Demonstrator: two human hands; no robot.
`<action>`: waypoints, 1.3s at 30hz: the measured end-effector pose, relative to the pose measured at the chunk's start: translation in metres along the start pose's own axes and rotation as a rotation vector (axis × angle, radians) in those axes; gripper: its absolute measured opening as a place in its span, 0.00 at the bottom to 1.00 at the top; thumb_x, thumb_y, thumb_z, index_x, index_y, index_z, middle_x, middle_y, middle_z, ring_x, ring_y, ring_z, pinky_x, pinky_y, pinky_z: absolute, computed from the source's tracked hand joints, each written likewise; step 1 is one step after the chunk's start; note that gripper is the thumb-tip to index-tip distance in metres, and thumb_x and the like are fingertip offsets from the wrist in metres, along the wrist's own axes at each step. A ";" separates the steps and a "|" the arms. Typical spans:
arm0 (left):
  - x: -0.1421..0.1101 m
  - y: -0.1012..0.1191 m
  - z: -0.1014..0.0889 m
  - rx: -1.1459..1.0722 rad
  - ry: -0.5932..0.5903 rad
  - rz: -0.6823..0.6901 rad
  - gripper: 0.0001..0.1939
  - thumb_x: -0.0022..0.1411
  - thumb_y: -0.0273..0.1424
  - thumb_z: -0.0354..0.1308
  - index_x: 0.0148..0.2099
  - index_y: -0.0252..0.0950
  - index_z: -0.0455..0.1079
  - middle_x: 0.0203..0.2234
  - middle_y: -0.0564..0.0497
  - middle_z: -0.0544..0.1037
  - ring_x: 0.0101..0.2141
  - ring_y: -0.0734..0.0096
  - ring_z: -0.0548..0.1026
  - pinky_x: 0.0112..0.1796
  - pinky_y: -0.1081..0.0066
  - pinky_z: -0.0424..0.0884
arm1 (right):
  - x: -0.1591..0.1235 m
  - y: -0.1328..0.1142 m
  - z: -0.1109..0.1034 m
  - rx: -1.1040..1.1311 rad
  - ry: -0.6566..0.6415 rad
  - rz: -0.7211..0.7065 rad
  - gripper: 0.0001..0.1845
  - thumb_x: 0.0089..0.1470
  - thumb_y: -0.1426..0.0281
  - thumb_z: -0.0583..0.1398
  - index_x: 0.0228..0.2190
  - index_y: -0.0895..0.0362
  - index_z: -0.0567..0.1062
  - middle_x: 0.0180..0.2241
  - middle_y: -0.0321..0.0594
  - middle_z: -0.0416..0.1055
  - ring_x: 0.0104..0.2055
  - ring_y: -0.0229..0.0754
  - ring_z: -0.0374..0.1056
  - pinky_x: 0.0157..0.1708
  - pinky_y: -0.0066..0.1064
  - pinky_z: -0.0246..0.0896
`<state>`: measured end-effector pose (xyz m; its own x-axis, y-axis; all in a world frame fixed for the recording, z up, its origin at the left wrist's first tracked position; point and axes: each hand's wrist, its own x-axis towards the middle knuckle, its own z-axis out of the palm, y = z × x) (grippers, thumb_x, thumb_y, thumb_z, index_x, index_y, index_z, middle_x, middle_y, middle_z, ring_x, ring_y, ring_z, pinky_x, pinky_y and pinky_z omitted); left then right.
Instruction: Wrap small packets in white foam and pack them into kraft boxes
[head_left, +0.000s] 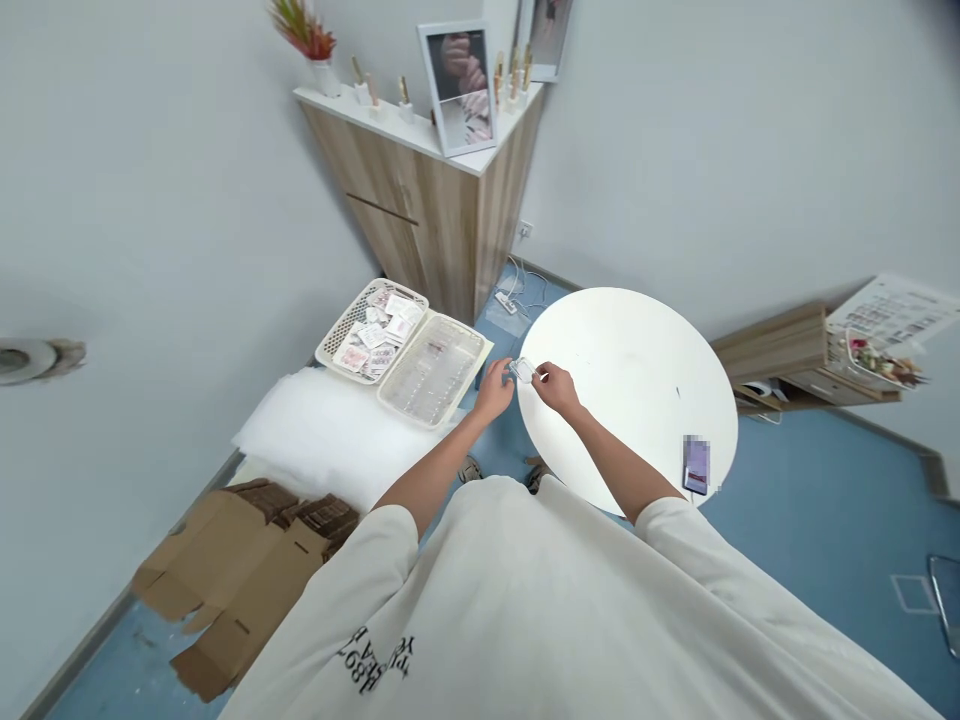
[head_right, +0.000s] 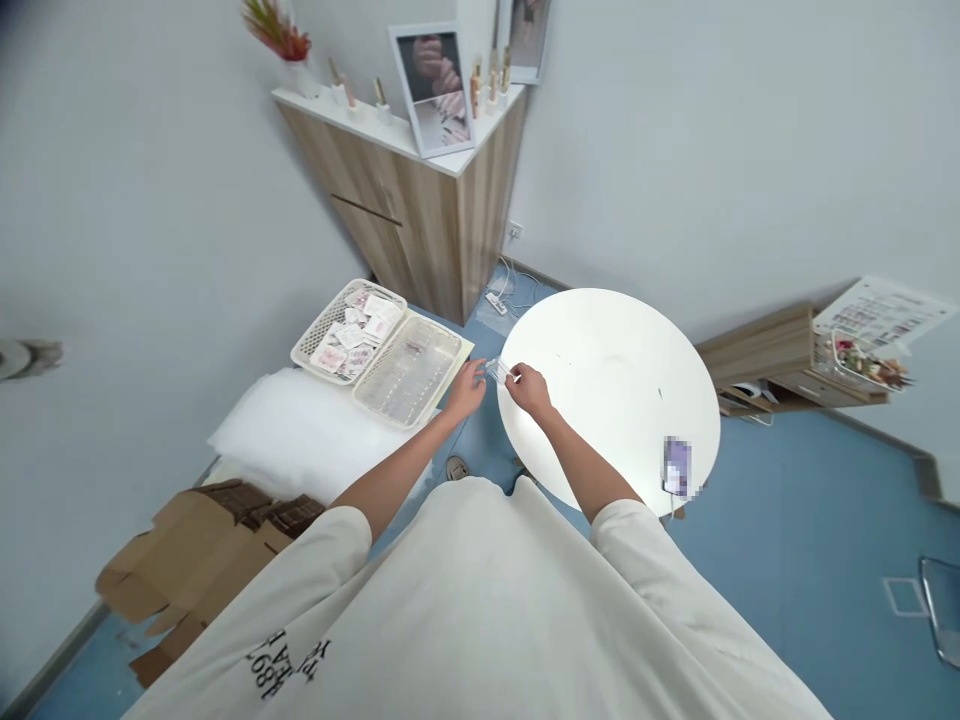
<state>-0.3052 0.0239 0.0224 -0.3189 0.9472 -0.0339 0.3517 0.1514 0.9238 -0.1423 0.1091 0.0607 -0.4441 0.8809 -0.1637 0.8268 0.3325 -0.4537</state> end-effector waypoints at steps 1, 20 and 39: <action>-0.001 0.004 0.015 -0.011 -0.029 -0.007 0.30 0.64 0.22 0.50 0.67 0.40 0.61 0.62 0.42 0.67 0.54 0.62 0.74 0.54 0.62 0.72 | -0.010 0.015 -0.004 0.015 -0.010 0.026 0.11 0.61 0.64 0.56 0.42 0.53 0.75 0.37 0.40 0.78 0.40 0.44 0.73 0.41 0.32 0.63; -0.044 0.062 0.289 0.096 -0.479 -0.128 0.23 0.62 0.23 0.55 0.59 0.35 0.68 0.58 0.40 0.70 0.56 0.59 0.73 0.57 0.59 0.70 | -0.147 0.282 -0.032 0.214 -0.002 0.201 0.21 0.61 0.72 0.53 0.55 0.55 0.69 0.56 0.48 0.69 0.48 0.46 0.72 0.51 0.38 0.66; -0.071 0.038 0.325 0.298 -0.551 -0.143 0.22 0.61 0.23 0.53 0.57 0.37 0.70 0.55 0.42 0.73 0.55 0.56 0.73 0.58 0.52 0.68 | -0.148 0.338 -0.015 0.064 -0.223 0.177 0.27 0.60 0.74 0.54 0.60 0.55 0.69 0.69 0.48 0.53 0.63 0.53 0.60 0.57 0.44 0.63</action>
<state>0.0173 0.0542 -0.0637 0.0903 0.9063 -0.4128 0.5941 0.2836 0.7527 0.2078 0.0965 -0.0550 -0.3657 0.8250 -0.4309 0.8779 0.1519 -0.4542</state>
